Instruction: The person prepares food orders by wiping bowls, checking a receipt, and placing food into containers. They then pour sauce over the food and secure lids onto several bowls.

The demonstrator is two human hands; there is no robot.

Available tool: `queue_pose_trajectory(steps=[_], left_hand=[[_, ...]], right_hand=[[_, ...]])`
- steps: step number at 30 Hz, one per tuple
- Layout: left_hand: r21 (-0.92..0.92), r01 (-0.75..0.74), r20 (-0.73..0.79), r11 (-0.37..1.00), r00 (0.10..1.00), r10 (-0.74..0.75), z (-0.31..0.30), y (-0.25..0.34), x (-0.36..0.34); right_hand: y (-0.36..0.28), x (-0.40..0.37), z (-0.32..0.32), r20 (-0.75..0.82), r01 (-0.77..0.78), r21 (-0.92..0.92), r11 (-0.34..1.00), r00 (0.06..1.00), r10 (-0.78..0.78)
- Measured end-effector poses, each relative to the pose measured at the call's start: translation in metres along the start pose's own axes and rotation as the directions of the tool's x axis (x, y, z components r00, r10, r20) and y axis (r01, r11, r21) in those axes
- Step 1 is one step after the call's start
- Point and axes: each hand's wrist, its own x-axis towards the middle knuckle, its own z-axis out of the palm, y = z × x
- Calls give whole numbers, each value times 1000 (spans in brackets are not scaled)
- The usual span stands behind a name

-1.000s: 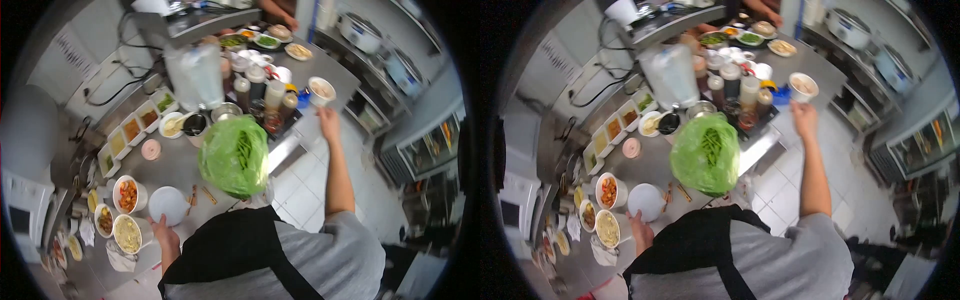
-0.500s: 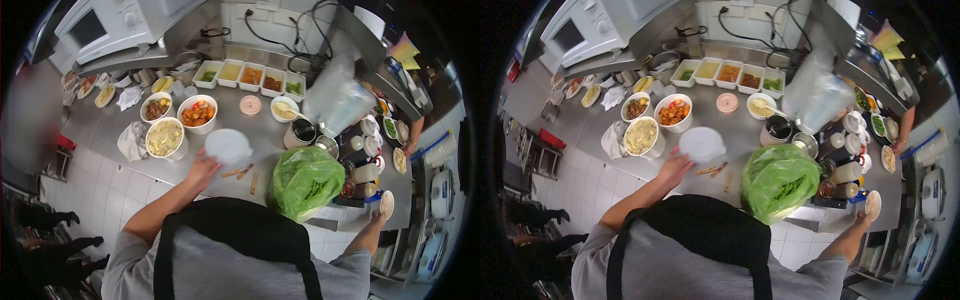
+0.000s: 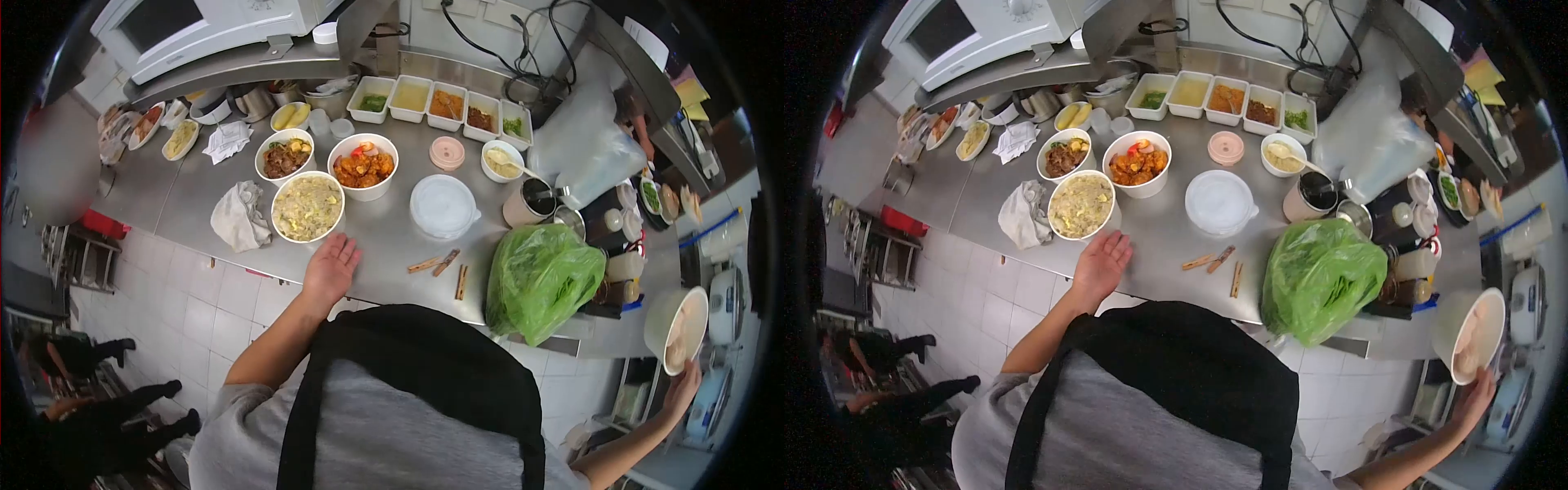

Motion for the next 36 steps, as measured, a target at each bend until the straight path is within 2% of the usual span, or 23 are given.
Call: queue_pose_trajectory(steps=[1,2,3,4,5,6,7,8,9,11,13,14,16,19,21,22,23,25,27,29,31,33,36], left_hand=[[-21,2,-3,1000,1000,-2,-2,4,0],[-33,-9,-9,999,1000,9,-8,9,1],[-48,-25,-19,999,1000,24,-15,15,0],[-64,-43,-33,997,999,41,-22,21,-3],[-45,-69,-42,997,997,67,-27,30,-7],[-25,-97,-50,995,994,95,-28,40,-13],[-3,-126,-56,992,991,126,-30,51,-18],[8,-141,-64,990,988,141,-34,60,-22],[20,-152,-69,988,986,153,-38,68,-25],[55,-165,-59,985,984,169,-44,83,-33],[96,-171,-34,981,984,175,-48,92,-44],[108,-172,-30,979,984,176,-47,93,-51],[129,-181,-22,975,982,185,-44,96,-62],[196,-168,80,966,985,155,-42,100,-72],[266,-121,216,956,974,63,-31,103,-82],[299,-120,293,947,956,29,-22,103,-84],[374,-142,359,916,933,-2,-12,104,-84],[497,-218,468,840,882,-48,8,101,-78],[576,-198,521,793,836,-170,36,98,-67],[652,-335,617,680,756,-220,61,88,-49],[672,-501,700,544,669,-248,78,71,-22],[653,-640,754,404,596,-276,98,53,-3],[680,-704,726,202,609,-321,125,28,16]], right_hand=[[-18,-8,28,67,7,52,999,998,-11],[-41,-26,80,-7,-16,52,999,1000,16],[-60,-41,122,103,-67,143,988,993,52],[-57,-46,149,95,-71,115,991,994,60],[-53,-52,179,254,-91,142,986,966,53],[-61,-77,234,208,-110,162,981,975,75],[-74,-91,280,442,-49,74,996,897,12],[-52,-92,306,537,-135,0,991,836,114],[-47,-114,348,435,-111,-100,989,889,144],[-40,-135,420,665,-174,-100,980,721,195],[-26,-153,481,744,-14,-116,993,661,96],[-1,-160,510,732,20,-87,996,679,50],[22,-171,554,766,84,-195,977,635,99],[42,-169,581,788,71,-228,971,600,141],[28,-156,573,666,360,-211,909,733,-136],[19,-143,569,587,504,-214,837,751,-303],[21,-126,567,591,582,-327,745,741,-320],[18,-111,570,500,514,-675,529,846,-184],[23,-89,572,565,420,-702,576,820,90],[36,-76,572,588,398,-662,635,801,111],[51,-72,573,625,497,-572,653,779,-47],[59,-71,569,582,435,-540,720,811,-53],[85,-63,562,556,313,-412,856,830,-36]])
